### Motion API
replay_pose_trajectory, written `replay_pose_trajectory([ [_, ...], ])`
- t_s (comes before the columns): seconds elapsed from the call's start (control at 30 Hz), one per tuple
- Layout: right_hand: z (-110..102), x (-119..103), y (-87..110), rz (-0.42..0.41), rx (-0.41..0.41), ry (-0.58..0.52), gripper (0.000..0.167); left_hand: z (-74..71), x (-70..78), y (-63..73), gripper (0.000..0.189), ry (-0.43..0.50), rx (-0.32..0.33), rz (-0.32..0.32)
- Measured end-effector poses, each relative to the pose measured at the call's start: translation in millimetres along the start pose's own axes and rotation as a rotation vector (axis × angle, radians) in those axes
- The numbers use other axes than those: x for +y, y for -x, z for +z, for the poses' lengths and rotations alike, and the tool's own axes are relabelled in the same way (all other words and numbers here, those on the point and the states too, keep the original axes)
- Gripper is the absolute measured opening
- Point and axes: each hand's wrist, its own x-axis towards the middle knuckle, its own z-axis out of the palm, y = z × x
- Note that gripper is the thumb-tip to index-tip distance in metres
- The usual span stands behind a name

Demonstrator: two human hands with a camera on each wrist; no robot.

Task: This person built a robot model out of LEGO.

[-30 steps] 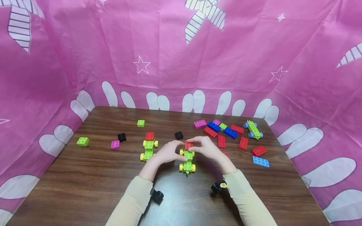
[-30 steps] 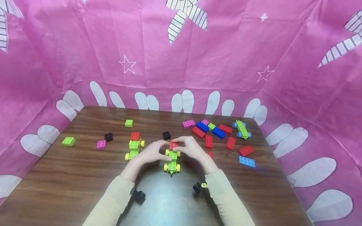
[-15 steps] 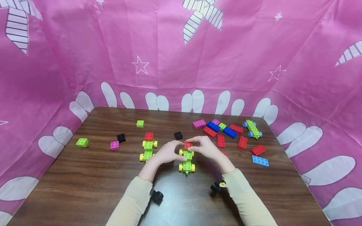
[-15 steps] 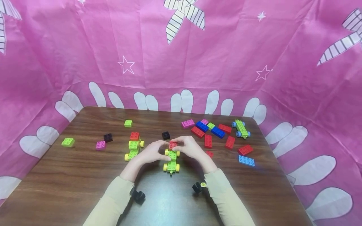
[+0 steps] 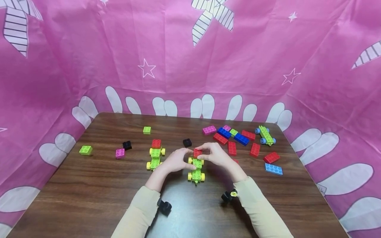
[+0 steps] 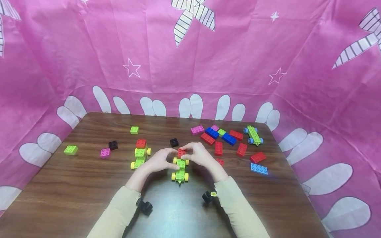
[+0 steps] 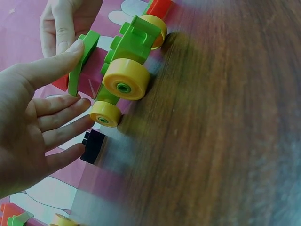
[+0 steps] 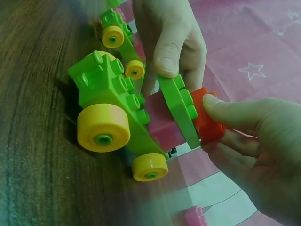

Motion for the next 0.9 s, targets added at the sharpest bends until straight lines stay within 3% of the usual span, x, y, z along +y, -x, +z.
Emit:
replay_pose_trajectory([
  [0.23, -2.0, -2.3, -2.2, 0.039, -0.018, -0.003, 0.033, -1.3, 0.5, 1.1, 0.078, 0.007, 0.001, 0.005],
  [0.9, -1.1, -7.8, -0.3, 0.052, -0.045, 0.019, 0.034, -1.8, 4.1, 2.6, 0.077, 0.002, 0.007, 0.007],
])
